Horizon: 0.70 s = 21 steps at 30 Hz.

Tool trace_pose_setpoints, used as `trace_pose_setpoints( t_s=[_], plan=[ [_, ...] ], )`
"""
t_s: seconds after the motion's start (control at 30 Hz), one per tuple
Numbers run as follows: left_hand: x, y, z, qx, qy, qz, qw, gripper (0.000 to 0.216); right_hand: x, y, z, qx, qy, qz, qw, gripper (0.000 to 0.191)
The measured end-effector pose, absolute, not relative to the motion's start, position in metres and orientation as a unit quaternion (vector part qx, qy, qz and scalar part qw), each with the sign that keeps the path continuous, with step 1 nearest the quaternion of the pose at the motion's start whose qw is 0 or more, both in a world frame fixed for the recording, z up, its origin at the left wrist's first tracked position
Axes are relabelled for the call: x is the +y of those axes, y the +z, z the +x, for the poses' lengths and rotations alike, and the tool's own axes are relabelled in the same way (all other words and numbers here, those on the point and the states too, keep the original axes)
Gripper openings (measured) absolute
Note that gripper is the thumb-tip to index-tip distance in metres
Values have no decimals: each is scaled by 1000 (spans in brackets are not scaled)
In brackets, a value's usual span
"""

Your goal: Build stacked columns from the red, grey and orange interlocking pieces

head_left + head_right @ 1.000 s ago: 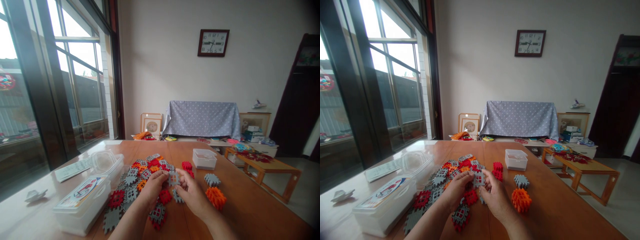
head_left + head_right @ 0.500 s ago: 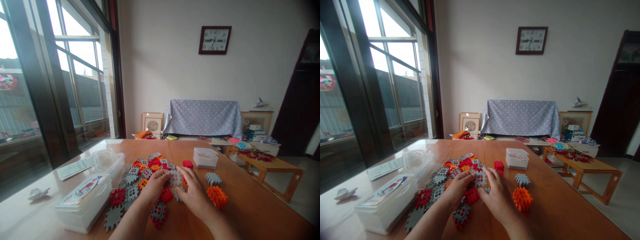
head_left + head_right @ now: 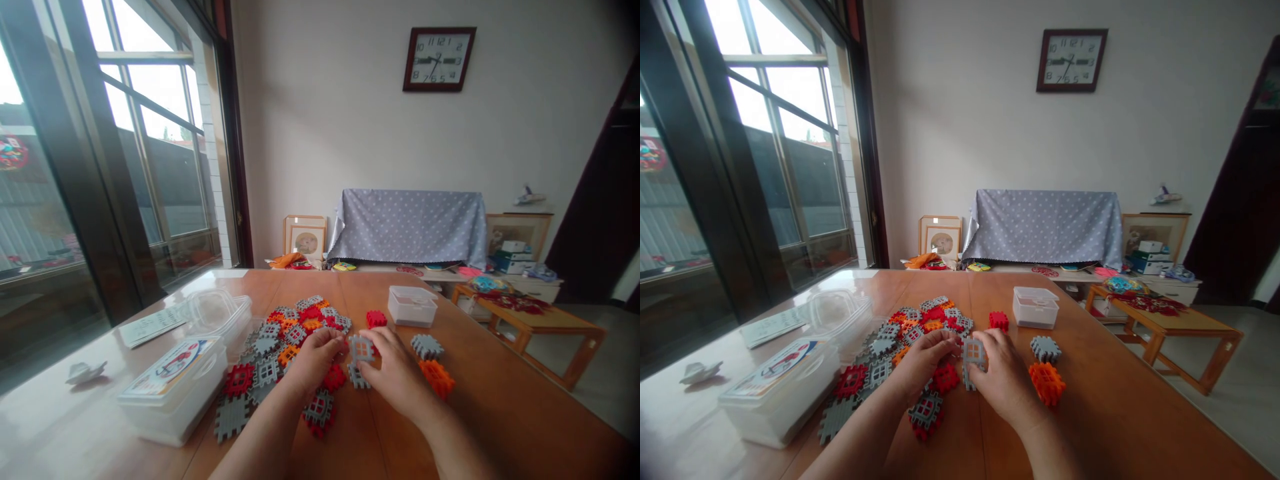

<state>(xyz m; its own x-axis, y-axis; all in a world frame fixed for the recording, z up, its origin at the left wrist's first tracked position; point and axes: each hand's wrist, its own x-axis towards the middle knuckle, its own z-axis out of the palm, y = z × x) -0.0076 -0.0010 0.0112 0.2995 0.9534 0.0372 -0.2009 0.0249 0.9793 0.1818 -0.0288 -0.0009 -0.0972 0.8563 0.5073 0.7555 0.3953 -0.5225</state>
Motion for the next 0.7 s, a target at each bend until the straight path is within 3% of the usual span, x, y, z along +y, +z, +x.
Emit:
trace_pose_setpoints(
  t_s=[0.23, 0.4, 0.7],
  plan=[
    [12, 10, -19, 423, 465, 607, 486, 12, -29, -13, 193, -760, 92, -580, 278, 46],
    [13, 5, -25, 510, 374, 711, 309, 12, -29, -18, 190, -773, 128, -581, 219, 36],
    [3, 7, -32, 531, 197, 817, 107, 12, -28, -22, 190, -768, 152, -577, 233, 45]
  ],
)
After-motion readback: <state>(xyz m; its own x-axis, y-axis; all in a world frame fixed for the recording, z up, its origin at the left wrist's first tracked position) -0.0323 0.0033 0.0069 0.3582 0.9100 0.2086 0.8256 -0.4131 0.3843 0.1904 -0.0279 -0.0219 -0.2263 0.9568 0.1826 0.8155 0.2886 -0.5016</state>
